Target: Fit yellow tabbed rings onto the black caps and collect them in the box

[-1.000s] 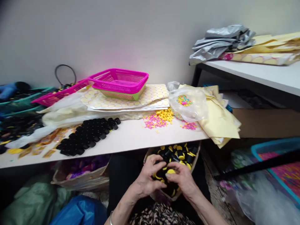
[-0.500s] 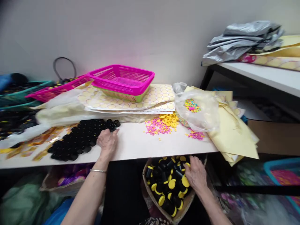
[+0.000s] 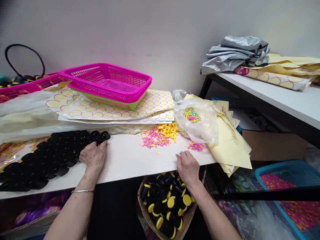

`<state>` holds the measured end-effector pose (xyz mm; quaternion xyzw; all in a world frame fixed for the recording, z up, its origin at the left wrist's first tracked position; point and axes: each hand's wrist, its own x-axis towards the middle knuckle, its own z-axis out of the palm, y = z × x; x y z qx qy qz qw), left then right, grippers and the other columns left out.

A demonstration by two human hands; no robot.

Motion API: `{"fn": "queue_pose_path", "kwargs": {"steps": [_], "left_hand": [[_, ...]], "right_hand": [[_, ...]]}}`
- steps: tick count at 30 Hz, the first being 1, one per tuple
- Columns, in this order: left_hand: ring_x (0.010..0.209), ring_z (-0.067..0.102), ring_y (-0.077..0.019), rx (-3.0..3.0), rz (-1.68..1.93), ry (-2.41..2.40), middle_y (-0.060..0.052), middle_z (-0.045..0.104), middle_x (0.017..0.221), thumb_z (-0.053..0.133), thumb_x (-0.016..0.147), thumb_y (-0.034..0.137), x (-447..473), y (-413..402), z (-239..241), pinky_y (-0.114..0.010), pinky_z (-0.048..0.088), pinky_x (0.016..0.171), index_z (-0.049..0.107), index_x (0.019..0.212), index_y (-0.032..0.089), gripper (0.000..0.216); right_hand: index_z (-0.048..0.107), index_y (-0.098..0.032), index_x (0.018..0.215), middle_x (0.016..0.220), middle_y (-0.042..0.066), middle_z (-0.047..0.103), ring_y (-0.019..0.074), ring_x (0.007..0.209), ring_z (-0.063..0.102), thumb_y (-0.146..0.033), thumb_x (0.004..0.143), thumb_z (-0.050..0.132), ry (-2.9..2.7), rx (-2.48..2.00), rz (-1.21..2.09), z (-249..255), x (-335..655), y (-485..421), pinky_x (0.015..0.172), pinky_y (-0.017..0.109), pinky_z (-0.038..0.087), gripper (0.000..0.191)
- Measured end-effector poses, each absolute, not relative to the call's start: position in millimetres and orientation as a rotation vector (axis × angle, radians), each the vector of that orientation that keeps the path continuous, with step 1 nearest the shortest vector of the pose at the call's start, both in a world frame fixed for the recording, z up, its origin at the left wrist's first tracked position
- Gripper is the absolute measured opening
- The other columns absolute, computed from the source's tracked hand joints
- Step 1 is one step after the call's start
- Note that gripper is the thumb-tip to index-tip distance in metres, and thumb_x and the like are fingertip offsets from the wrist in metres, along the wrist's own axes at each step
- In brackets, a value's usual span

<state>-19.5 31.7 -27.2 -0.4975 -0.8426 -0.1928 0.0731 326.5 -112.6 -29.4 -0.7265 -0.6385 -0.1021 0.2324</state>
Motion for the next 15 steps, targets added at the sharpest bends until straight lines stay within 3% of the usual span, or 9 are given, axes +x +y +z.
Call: {"fn": "queue_pose_path", "kwargs": {"steps": [5,9,15], "left_hand": [[0.065,0.055,-0.0195,-1.627,-0.792,-2.354,-0.005,0.06,0.068,0.051,0.073,0.048,-8.3,16.2,-22.9,-0.028,0.035,0.056,0.064,0.072,0.016,0.034],[0.053,0.047,-0.0109,-2.115,-1.1,-2.215,0.003,0.05,0.055,0.057,0.071,0.044,20.8,-22.3,-25.8,-0.023,0.033,0.054,0.062,0.063,0.019,0.026],[0.068,0.053,-0.011,-2.527,-1.533,-2.027,0.0,0.058,0.076,0.062,0.069,0.028,65.4,-60.3,-42.6,-0.021,0.042,0.063,0.064,0.078,0.019,0.013]], "right_hand": [[0.058,-0.013,0.09,0.094,0.012,0.057,0.0223,0.09,0.05,-0.018,0.08,0.045,-1.579,-2.051,-0.112,-27.6,337.9,-22.1,0.075,0.031,0.036,0.017],[0.058,-0.015,0.085,0.092,0.01,0.056,0.0225,0.09,0.048,-0.017,0.077,0.046,-1.569,-2.0,-0.095,-33.8,338.2,1.1,0.076,0.032,0.036,0.015],[0.06,-0.019,0.073,0.082,0.004,0.054,0.0172,0.081,0.049,-0.017,0.078,0.045,-1.739,-1.908,0.027,-40.6,315.1,-25.1,0.064,0.026,0.034,0.016]]}}
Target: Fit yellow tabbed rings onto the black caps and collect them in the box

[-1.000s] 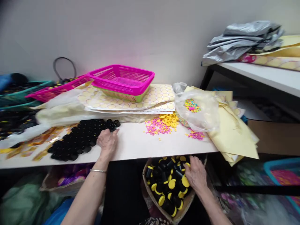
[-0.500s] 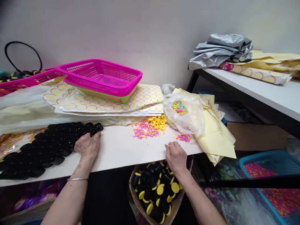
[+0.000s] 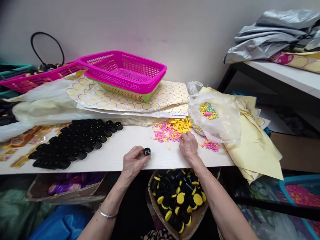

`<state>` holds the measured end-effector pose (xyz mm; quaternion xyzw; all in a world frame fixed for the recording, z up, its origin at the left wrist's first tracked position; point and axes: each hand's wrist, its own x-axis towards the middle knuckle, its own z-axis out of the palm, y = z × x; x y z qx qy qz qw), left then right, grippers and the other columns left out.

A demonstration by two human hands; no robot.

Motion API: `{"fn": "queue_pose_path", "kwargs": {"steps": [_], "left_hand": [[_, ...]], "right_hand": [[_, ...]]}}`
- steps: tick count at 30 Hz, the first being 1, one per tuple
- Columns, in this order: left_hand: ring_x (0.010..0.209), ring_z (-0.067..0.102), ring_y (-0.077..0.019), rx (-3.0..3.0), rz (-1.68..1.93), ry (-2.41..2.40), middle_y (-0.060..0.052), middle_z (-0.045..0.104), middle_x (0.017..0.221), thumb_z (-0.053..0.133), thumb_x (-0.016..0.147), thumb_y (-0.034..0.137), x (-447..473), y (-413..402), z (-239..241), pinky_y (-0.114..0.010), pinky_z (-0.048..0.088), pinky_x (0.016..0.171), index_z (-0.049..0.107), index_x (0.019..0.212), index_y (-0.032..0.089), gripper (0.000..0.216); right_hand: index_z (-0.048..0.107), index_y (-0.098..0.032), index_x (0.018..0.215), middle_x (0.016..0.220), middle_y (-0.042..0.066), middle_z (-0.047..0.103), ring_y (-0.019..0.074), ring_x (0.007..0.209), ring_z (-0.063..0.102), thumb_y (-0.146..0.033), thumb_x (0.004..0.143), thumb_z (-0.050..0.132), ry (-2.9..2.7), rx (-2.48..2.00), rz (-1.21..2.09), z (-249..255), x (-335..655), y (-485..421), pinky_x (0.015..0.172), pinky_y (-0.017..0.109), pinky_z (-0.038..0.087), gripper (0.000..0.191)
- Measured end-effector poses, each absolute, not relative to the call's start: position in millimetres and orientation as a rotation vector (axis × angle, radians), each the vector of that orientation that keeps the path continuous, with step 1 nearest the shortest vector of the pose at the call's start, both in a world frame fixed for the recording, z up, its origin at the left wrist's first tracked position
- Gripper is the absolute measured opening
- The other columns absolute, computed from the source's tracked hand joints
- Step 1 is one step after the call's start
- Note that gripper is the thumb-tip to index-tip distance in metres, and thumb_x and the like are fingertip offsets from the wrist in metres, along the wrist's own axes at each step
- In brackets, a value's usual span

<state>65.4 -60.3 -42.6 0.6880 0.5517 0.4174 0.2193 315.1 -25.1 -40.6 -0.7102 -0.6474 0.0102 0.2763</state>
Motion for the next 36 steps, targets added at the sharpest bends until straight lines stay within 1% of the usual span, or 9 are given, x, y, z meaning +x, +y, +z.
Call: {"fn": "queue_pose_path", "kwargs": {"steps": [4,9,12,16,22,24,28,33,36], "left_hand": [[0.063,0.052,-0.0099,1.731,1.117,1.48,0.002,0.059,0.072,0.065,0.066,0.026,73.5,-59.2,-53.7,-0.021,0.044,0.062,0.064,0.085,0.018,0.02],[0.071,0.055,-0.0126,1.679,1.121,1.479,-0.002,0.063,0.087,0.073,0.06,0.037,71.6,-52.1,-63.5,-0.025,0.047,0.069,0.061,0.107,0.016,0.053],[0.071,0.055,-0.0127,1.729,1.08,1.444,-0.003,0.064,0.09,0.069,0.065,0.039,71.2,-50.5,-62.0,-0.025,0.047,0.068,0.063,0.103,0.018,0.044],[0.072,0.057,-0.0126,1.774,1.054,1.419,-0.001,0.064,0.089,0.067,0.068,0.033,72.5,-51.4,-55.0,-0.024,0.046,0.067,0.065,0.094,0.02,0.028],[0.077,0.058,-0.0138,1.802,1.051,1.406,-0.001,0.064,0.087,0.067,0.069,0.029,74.0,-54.8,-48.5,-0.024,0.046,0.07,0.065,0.089,0.021,0.022],[0.08,0.058,-0.0143,1.803,1.045,1.387,-0.001,0.064,0.087,0.066,0.07,0.029,73.9,-55.5,-47.8,-0.024,0.046,0.072,0.065,0.09,0.022,0.022],[0.083,0.058,-0.0144,1.799,1.053,1.37,-0.001,0.063,0.088,0.065,0.071,0.028,73.7,-55.7,-48.0,-0.024,0.045,0.074,0.064,0.091,0.022,0.021],[0.082,0.058,-0.0141,1.797,1.049,1.375,0.0,0.063,0.089,0.064,0.072,0.028,73.5,-55.2,-48.0,-0.024,0.044,0.073,0.064,0.091,0.022,0.02],[0.083,0.058,-0.014,1.805,1.025,1.367,0.0,0.063,0.09,0.063,0.072,0.028,73.1,-56.0,-46.0,-0.024,0.044,0.073,0.064,0.092,0.023,0.021]], "right_hand": [[0.06,-0.02,0.075,0.082,0.003,0.053,0.0169,0.081,0.05,-0.019,0.078,0.046,-1.67,-1.922,0.042,-49.1,313.1,-35.5,0.064,0.027,0.034,0.015],[0.06,-0.02,0.077,0.08,0.002,0.052,0.016,0.079,0.05,-0.018,0.077,0.045,-1.591,-1.852,0.14,-57.6,321.4,-39.0,0.068,0.027,0.037,0.014],[0.06,-0.02,0.078,0.079,0.002,0.051,0.0159,0.079,0.049,-0.018,0.078,0.045,-1.614,-1.849,0.157,-56.6,321.7,-39.0,0.069,0.026,0.037,0.016],[0.062,-0.019,0.077,0.079,0.002,0.052,0.0159,0.079,0.049,-0.021,0.079,0.047,-1.673,-1.928,0.162,-51.0,318.6,-35.6,0.068,0.026,0.035,0.016],[0.059,-0.016,0.078,0.086,0.008,0.056,0.0186,0.084,0.049,-0.015,0.082,0.042,-1.914,-2.044,-0.025,-40.0,308.4,-37.9,0.068,0.028,0.032,0.018],[0.057,-0.017,0.079,0.085,0.007,0.057,0.018,0.081,0.05,-0.017,0.083,0.041,-1.998,-2.066,0.07,-35.3,304.6,-41.7,0.065,0.027,0.031,0.017],[0.058,-0.02,0.074,0.075,0.003,0.06,0.0157,0.068,0.052,-0.023,0.083,0.042,-2.048,-2.145,0.44,-27.0,301.5,-42.0,0.055,0.025,0.027,0.018],[0.06,-0.018,0.066,0.066,0.002,0.061,0.015,0.065,0.053,-0.021,0.075,0.049,-1.897,-2.154,0.518,-23.8,306.4,-30.8,0.054,0.024,0.029,0.014],[0.06,-0.018,0.065,0.065,0.002,0.061,0.0147,0.066,0.054,-0.022,0.076,0.049,-1.87,-2.094,0.509,-25.1,308.6,-32.1,0.057,0.023,0.031,0.016]]}}
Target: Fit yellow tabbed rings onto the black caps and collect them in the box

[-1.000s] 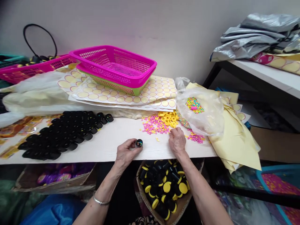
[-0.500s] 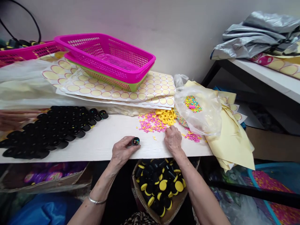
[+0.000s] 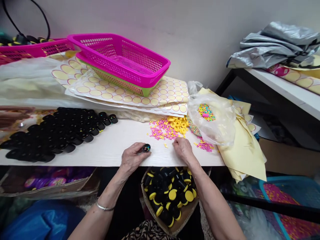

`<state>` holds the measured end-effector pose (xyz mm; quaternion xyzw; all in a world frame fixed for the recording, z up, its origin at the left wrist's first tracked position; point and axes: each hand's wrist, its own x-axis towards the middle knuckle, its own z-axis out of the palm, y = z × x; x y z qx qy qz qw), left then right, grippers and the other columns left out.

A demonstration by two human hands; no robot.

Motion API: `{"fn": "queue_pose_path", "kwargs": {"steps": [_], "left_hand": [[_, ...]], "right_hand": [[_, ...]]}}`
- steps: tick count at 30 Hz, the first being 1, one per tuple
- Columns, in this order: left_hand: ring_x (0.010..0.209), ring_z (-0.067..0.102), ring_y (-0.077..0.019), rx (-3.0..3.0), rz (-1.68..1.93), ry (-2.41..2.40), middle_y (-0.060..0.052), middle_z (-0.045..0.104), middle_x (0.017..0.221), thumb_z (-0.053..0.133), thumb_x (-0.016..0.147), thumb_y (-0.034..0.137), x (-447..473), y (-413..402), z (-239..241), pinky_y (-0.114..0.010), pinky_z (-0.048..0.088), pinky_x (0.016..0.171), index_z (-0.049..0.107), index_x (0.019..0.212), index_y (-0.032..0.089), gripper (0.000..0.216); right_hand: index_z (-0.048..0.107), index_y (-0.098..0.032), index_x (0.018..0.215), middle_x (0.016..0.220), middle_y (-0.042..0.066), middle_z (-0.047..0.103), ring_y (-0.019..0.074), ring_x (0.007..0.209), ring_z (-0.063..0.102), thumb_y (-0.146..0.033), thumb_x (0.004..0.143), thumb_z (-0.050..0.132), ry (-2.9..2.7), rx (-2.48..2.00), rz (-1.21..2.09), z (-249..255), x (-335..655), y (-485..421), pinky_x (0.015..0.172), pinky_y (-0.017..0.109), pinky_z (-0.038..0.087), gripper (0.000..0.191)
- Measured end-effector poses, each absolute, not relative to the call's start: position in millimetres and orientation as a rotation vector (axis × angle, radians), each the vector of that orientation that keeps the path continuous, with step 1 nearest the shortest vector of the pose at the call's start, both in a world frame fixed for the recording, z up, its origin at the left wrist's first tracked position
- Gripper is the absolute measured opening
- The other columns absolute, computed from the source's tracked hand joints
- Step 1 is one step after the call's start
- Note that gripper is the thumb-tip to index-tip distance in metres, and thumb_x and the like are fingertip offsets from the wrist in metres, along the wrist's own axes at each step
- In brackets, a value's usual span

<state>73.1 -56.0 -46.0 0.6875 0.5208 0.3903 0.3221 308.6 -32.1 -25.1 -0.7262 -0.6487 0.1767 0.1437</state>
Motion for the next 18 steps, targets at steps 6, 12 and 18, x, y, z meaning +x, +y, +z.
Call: {"fn": "queue_pose_path", "kwargs": {"steps": [6,12,18], "left_hand": [[0.08,0.057,-0.0142,1.823,1.022,1.407,0.0,0.062,0.085,0.066,0.07,0.032,73.6,-57.7,-43.6,-0.024,0.044,0.07,0.064,0.088,0.022,0.021],[0.082,0.056,-0.0147,1.858,1.025,1.376,0.0,0.062,0.085,0.063,0.073,0.032,73.9,-59.7,-43.5,-0.025,0.042,0.073,0.064,0.09,0.023,0.019],[0.084,0.055,-0.0154,1.907,0.969,1.417,0.001,0.063,0.086,0.062,0.072,0.027,73.4,-60.7,-43.4,-0.026,0.042,0.075,0.063,0.093,0.024,0.021]], "right_hand": [[0.059,-0.019,0.073,0.079,0.004,0.06,0.0156,0.072,0.053,-0.02,0.079,0.047,-1.976,-2.09,0.268,-27.3,299.7,-48.7,0.058,0.025,0.031,0.014],[0.058,-0.019,0.08,0.081,0.003,0.056,0.0147,0.077,0.051,-0.019,0.084,0.042,-2.083,-1.575,0.296,-15.7,256.1,-50.9,0.067,0.025,0.037,0.016],[0.06,-0.02,0.071,0.073,0.003,0.053,0.016,0.075,0.046,-0.019,0.084,0.044,-2.338,-1.385,0.297,-5.3,221.0,-45.7,0.068,0.027,0.035,0.021]]}}
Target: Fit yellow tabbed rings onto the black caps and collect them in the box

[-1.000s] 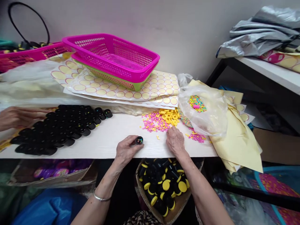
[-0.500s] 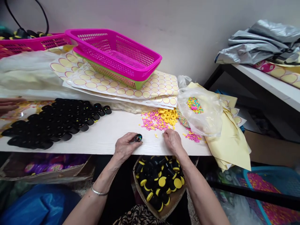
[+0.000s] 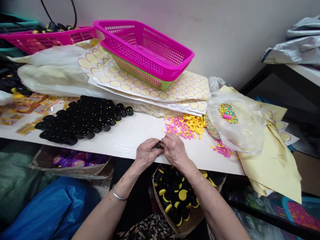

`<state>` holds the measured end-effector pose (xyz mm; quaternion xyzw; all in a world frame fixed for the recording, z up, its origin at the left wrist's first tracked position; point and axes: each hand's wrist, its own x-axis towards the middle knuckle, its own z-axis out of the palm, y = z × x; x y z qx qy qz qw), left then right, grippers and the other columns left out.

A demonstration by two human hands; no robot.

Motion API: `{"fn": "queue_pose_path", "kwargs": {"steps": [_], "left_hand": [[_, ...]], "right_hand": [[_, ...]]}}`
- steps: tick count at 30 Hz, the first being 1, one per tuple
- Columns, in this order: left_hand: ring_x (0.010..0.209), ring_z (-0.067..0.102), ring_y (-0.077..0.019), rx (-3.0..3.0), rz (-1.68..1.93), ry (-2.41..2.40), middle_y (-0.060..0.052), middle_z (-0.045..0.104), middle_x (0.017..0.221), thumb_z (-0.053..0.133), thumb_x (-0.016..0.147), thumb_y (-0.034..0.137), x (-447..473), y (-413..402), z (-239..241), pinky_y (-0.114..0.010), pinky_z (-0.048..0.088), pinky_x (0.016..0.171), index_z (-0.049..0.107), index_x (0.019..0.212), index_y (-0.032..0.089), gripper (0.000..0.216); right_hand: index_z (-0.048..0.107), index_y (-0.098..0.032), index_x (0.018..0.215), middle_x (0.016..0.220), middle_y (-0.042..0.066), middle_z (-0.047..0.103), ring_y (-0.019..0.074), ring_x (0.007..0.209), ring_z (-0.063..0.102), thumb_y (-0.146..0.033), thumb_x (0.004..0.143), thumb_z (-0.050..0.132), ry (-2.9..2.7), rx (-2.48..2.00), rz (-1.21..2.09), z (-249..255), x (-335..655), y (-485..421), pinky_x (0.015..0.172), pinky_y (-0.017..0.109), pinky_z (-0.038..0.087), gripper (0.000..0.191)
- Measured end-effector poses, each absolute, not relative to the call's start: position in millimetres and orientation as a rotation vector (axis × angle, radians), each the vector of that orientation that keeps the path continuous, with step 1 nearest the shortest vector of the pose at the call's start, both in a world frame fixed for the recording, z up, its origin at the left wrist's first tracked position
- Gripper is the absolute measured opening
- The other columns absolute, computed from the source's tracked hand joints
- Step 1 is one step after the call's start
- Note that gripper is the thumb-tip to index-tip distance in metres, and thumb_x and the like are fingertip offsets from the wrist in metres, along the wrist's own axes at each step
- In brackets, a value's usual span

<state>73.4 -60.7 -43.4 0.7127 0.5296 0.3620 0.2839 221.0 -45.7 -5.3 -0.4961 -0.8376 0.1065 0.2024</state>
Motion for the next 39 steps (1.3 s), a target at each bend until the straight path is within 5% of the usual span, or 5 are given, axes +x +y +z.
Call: {"fn": "queue_pose_path", "kwargs": {"steps": [10,16,22,28,39], "left_hand": [[0.081,0.054,-0.0146,1.921,0.975,1.418,0.001,0.062,0.084,0.054,0.076,0.022,72.3,-60.1,-41.7,-0.026,0.041,0.073,0.062,0.082,0.022,0.009],[0.085,0.056,-0.0158,1.929,0.978,1.428,0.001,0.063,0.088,0.06,0.075,0.031,71.9,-55.2,-44.6,-0.026,0.042,0.074,0.062,0.091,0.024,0.017],[0.082,0.057,-0.0145,1.92,0.969,1.446,0.001,0.063,0.087,0.06,0.075,0.036,71.0,-54.3,-43.1,-0.024,0.041,0.069,0.062,0.087,0.023,0.018],[0.077,0.057,-0.0131,1.884,0.976,1.465,0.002,0.062,0.083,0.062,0.073,0.037,71.3,-53.9,-44.5,-0.023,0.041,0.067,0.063,0.087,0.024,0.019],[0.077,0.055,-0.0139,1.669,1.058,1.33,-0.003,0.061,0.096,0.068,0.057,0.017,65.5,-56.4,-55.1,-0.026,0.048,0.073,0.06,0.11,0.017,0.054]], "right_hand": [[0.062,-0.015,0.073,0.073,0.008,0.055,0.02,0.075,0.045,-0.008,0.075,0.046,-2.674,-1.372,0.037,5.8,202.4,-44.8,0.066,0.032,0.032,0.018],[0.062,-0.019,0.079,0.075,0.001,0.057,0.0131,0.072,0.051,-0.014,0.081,0.045,-2.207,-1.32,0.53,-3.3,233.6,-36.4,0.066,0.025,0.039,0.018],[0.057,-0.012,0.099,0.096,0.013,0.056,0.0239,0.093,0.049,-0.026,0.081,0.046,-1.429,-2.017,-0.097,-28.4,297.6,-15.8,0.079,0.035,0.037,0.024],[0.058,-0.016,0.094,0.094,0.011,0.059,0.0261,0.092,0.048,-0.029,0.078,0.049,-1.462,-2.26,0.017,-37.0,321.8,3.9,0.074,0.035,0.037,0.023],[0.06,-0.021,0.096,0.094,0.005,0.057,0.0211,0.091,0.047,-0.023,0.077,0.056,-1.923,-1.295,0.433,-6.2,244.0,-47.9,0.081,0.035,0.039,0.019]]}}
